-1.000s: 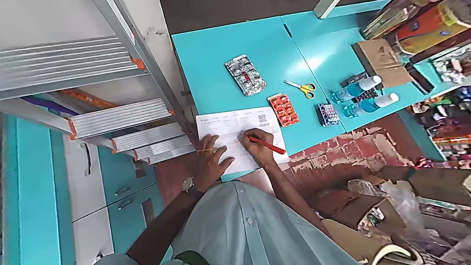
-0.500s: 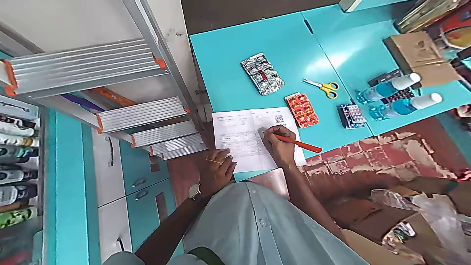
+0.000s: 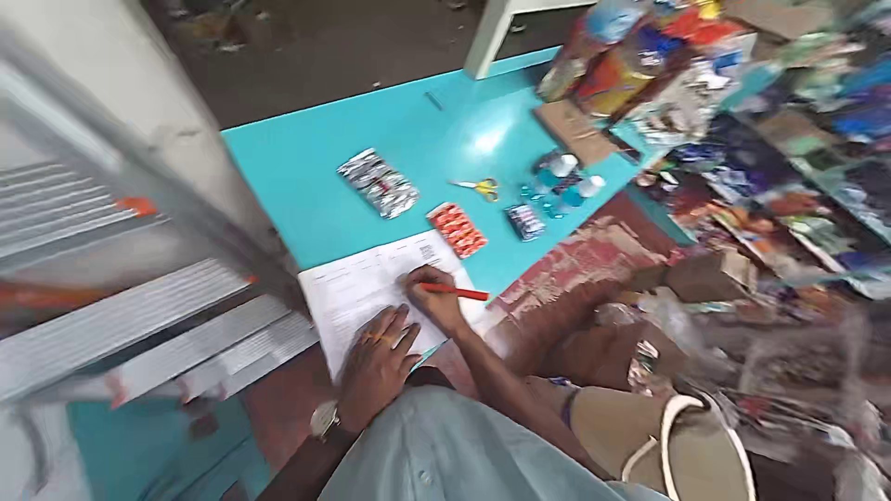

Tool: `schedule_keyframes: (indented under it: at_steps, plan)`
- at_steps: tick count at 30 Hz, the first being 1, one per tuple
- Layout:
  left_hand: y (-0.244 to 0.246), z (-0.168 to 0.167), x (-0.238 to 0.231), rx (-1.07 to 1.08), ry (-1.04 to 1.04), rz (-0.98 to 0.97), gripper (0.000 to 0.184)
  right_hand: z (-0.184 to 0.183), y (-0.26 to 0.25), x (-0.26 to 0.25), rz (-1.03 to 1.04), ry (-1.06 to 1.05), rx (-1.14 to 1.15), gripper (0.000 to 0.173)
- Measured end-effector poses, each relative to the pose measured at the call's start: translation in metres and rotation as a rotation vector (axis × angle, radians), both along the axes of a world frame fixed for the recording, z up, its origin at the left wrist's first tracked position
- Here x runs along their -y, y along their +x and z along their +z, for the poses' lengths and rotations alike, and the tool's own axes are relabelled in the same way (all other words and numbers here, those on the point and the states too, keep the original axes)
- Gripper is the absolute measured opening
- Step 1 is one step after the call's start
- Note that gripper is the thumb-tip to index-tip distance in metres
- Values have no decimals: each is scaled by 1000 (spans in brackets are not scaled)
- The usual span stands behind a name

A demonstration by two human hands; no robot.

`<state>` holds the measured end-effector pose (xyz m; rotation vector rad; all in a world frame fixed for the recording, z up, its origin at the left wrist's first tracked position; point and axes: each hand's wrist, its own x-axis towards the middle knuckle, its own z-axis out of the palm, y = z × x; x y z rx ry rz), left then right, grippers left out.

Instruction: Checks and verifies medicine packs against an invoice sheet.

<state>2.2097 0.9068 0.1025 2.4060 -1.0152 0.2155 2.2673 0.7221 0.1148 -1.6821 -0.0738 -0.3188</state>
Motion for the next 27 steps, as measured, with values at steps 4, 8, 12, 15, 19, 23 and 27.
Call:
schedule_keyframes:
  at_steps: [4, 8, 12, 15, 19, 23, 27]
  plan:
    - [2, -12, 10, 19, 30, 26, 52, 4, 3, -4, 10, 235, -59, 9]
    - [5, -17, 8, 64, 21, 37, 51, 23, -1, 22, 55, 233, -61, 48]
    - [3, -12, 11, 29, 24, 28, 49, 36, -2, 107, -335, -385, 105, 27]
    - [4, -3, 19, -34, 55, 10, 50, 37, 12, 189, -614, -768, -52, 47]
    - [3, 17, 42, -8, -102, 74, 51, 26, 34, 252, -563, -932, -368, 69]
    - [10, 63, 90, 4, -441, 239, 24, 39, 30, 246, -384, -146, -150, 44]
    - [36, 92, 163, 22, -610, 234, 16, 52, 13, 225, 316, 1307, -323, 41]
